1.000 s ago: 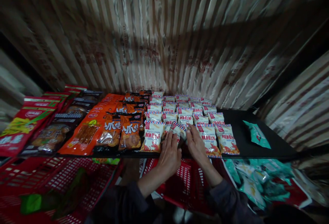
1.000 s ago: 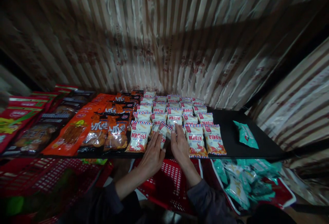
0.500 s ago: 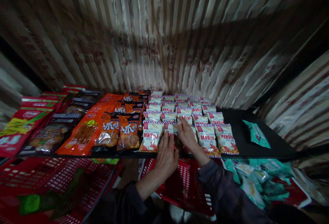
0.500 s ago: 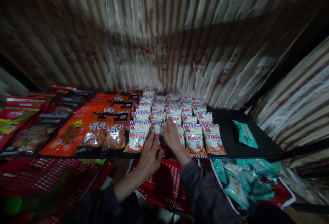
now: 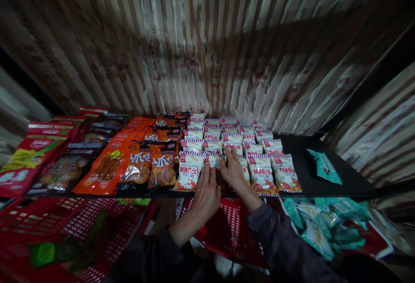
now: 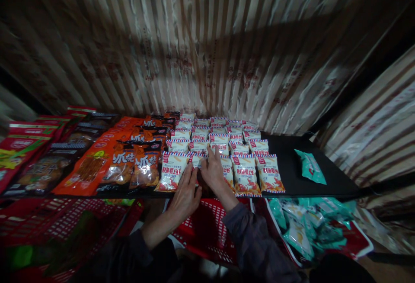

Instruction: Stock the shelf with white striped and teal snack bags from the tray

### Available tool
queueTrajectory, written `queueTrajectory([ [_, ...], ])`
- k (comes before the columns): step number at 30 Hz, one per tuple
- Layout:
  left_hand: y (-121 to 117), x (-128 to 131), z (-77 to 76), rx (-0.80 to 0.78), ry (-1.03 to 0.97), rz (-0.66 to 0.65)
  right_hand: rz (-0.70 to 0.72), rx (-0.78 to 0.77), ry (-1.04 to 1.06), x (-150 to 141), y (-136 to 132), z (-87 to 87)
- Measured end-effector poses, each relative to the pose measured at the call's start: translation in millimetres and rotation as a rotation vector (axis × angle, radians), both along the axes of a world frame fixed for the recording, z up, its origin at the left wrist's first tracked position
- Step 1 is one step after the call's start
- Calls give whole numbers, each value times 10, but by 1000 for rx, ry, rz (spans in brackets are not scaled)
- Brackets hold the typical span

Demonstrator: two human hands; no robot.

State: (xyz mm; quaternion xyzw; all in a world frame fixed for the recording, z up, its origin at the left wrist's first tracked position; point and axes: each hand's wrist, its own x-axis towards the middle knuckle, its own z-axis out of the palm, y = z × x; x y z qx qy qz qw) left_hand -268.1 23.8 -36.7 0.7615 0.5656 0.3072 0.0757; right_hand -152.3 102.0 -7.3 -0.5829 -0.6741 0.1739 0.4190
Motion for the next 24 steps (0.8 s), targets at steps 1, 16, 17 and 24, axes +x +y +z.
queueTrajectory([
  [1,5,-9,-6,6,4,-8,3,15,-3,3,-38,6],
  [16,-60,-208,78,309,139,-46,21,33,-12,-130,-239,-195],
  [17,-70,-233,96,295,150,6,19,33,-20,-143,-243,-190],
  [24,1,-423,33,246,163,185,-16,24,-42,-224,-188,-169],
])
